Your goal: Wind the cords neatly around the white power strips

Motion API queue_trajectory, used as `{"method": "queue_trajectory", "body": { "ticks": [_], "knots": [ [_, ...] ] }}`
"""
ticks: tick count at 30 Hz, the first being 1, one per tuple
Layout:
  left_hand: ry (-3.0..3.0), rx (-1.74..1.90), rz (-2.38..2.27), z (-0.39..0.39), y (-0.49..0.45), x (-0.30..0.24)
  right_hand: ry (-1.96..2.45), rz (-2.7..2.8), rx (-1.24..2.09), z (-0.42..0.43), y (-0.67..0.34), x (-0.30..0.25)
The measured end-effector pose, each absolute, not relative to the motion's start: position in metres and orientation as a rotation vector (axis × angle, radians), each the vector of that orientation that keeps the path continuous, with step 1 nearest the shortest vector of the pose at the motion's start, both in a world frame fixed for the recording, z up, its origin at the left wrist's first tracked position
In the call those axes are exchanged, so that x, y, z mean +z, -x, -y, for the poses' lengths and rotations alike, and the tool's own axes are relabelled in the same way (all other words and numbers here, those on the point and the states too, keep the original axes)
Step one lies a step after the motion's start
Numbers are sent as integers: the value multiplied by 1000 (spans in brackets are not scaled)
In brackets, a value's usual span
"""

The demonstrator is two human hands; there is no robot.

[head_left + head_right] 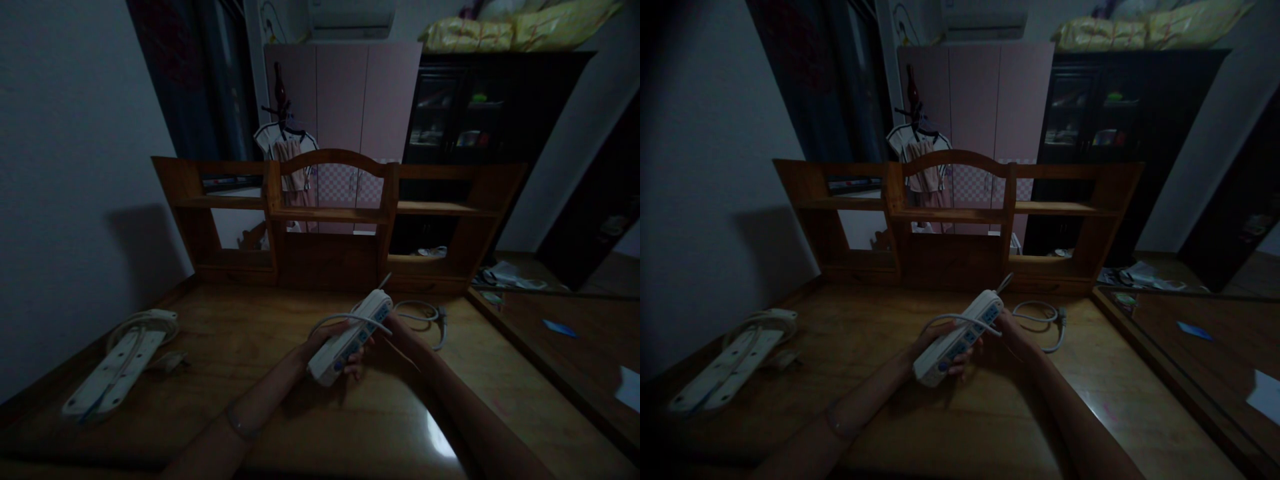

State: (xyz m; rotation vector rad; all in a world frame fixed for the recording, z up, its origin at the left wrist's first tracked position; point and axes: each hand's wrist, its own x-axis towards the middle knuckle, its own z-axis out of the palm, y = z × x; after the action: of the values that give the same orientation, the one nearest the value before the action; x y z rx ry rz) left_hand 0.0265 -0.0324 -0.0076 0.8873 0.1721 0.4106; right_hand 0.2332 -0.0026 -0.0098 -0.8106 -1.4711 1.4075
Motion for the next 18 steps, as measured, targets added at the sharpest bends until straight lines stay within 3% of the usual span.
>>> {"method": "queue_trajectory", "body": {
  "ticks": [5, 11, 18],
  "knots": [
    [-845, 552, -186, 27, -30, -9, 642, 1209, 1774, -3, -232, -7],
    [-789, 813, -267, 23, -28, -4, 652, 1209, 1741, -11, -233, -2],
    [-797, 719, -265, 23, -28, -5, 631, 1161, 1662, -6, -237, 4]
  ]
}}
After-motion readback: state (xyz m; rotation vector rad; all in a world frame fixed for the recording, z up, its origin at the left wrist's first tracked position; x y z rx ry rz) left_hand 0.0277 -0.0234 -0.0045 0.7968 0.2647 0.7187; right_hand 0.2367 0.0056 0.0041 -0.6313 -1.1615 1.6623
